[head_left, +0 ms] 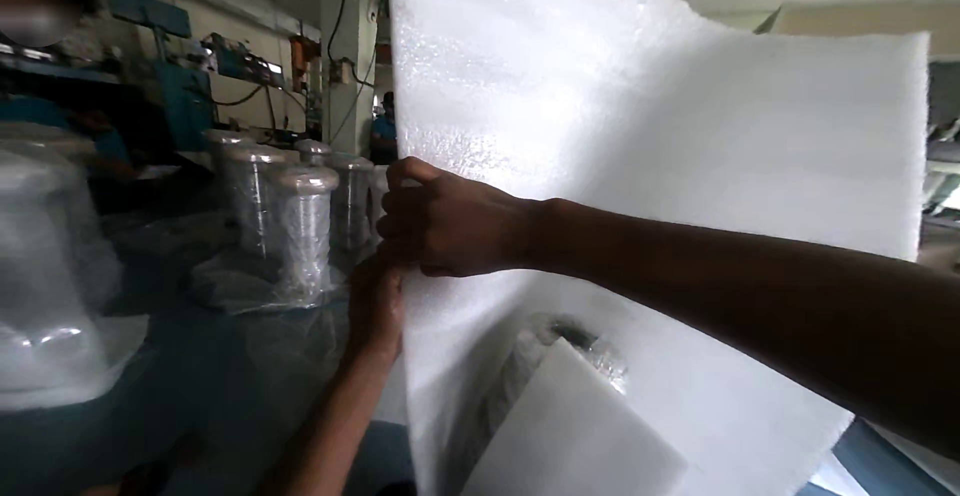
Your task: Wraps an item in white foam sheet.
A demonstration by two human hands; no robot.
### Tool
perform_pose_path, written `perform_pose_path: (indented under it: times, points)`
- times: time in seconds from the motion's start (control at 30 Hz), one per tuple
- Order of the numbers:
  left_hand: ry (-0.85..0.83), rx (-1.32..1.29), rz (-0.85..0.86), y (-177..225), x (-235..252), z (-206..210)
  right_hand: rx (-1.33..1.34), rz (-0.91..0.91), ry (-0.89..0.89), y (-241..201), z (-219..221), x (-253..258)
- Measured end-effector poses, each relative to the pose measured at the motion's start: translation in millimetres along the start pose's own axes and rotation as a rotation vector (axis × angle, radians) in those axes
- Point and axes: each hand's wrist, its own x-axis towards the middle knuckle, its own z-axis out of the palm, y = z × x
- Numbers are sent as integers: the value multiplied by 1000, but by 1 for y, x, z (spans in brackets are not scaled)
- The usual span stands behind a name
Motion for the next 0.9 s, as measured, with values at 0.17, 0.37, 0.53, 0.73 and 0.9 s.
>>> perform_pose_path:
  times: [0.17, 0.37, 0.53, 0.73, 0.9]
  points:
    - [-54, 134, 0, -11, 2, 0, 4, -16, 17, -2, -1, -7]
    - [-83, 16, -288, -3, -7, 5, 25, -9, 28, -11, -11, -13]
    - [-262, -397, -329, -4, -9, 17, 62, 36, -265, -3, -48, -19]
    - [-406, -198, -111, 1, -1, 6, -256, 329, -867, -26, -94, 25]
    - [-543, 204, -101, 31, -5, 11, -265, 319, -849, -30, -100, 24]
